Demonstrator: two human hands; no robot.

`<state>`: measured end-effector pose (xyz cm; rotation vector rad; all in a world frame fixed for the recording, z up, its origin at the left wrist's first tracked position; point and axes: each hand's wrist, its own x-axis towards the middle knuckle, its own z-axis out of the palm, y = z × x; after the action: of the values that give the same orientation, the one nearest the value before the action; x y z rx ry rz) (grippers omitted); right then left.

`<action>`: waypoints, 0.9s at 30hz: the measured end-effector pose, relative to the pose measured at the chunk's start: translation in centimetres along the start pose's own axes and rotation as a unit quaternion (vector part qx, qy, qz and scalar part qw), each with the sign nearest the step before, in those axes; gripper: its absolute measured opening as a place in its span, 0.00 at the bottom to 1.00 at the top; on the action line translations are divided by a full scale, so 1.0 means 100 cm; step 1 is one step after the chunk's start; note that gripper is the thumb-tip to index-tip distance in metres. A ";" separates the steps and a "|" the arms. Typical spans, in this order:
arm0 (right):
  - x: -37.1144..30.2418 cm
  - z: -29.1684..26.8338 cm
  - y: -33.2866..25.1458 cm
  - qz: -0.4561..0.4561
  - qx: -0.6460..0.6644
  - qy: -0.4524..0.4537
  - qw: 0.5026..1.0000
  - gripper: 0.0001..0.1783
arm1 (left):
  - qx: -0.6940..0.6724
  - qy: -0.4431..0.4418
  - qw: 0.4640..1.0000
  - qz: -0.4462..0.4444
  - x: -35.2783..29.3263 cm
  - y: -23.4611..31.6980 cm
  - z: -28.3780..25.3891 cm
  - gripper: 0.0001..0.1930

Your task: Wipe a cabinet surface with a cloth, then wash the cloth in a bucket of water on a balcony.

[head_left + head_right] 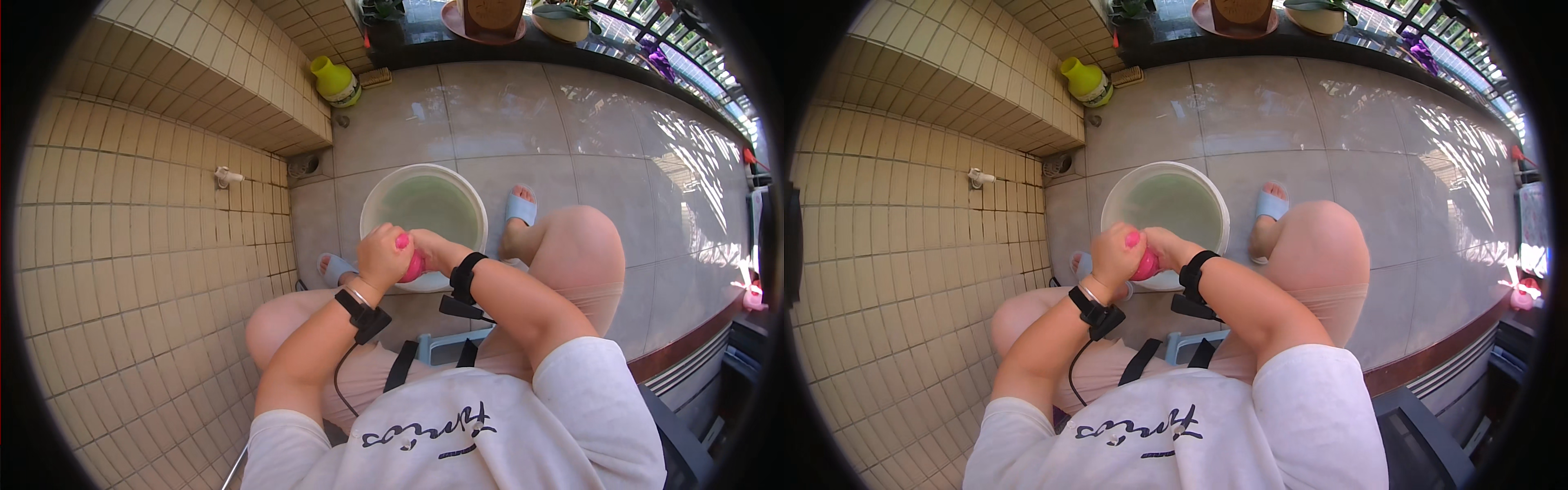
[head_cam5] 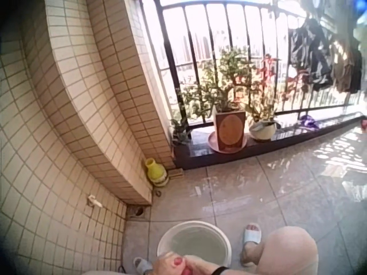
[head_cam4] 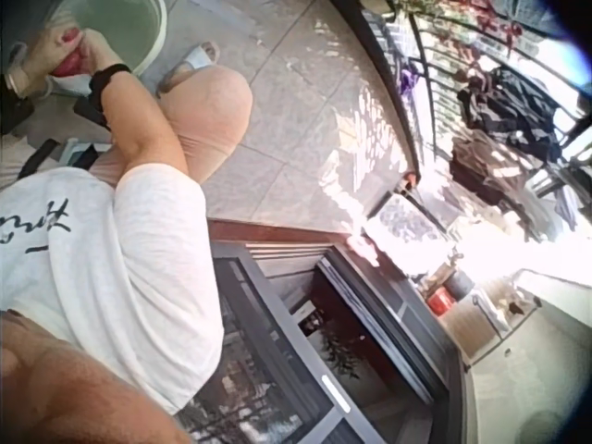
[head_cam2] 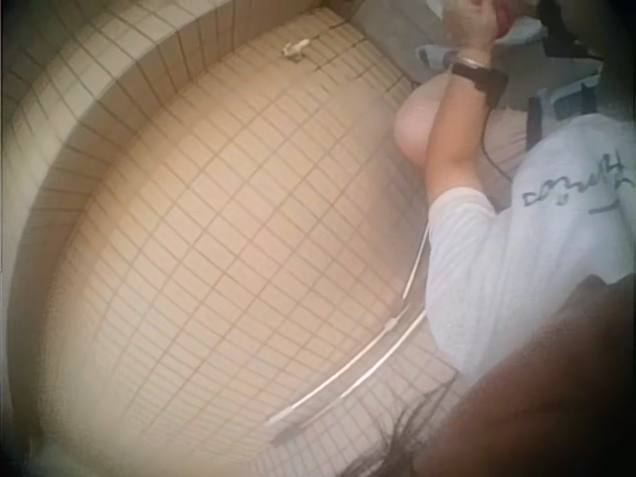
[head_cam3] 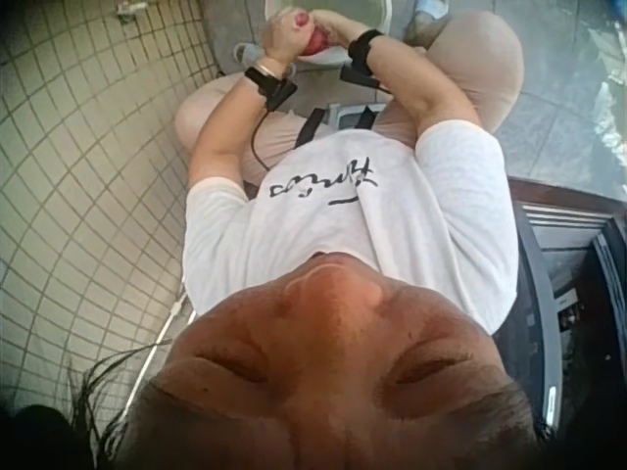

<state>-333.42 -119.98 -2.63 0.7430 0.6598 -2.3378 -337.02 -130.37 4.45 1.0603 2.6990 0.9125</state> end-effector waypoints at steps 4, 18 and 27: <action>0.000 -0.012 0.021 0.063 -0.012 0.006 0.998 0.11 | 0.021 -0.077 0.997 0.012 -0.016 -0.004 0.009 0.09; -0.048 0.017 -0.003 -0.104 -0.746 0.148 0.641 0.36 | 0.142 0.204 0.967 -0.050 0.026 -0.031 -0.150 0.08; -0.041 -0.034 0.042 -0.170 -0.877 0.095 0.439 0.07 | 0.066 0.310 0.939 -0.134 0.017 -0.061 -0.201 0.10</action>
<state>-326.74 -119.34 -3.59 -0.2679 2.6685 -0.5365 -347.92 -142.76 17.55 0.4325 3.3346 1.1805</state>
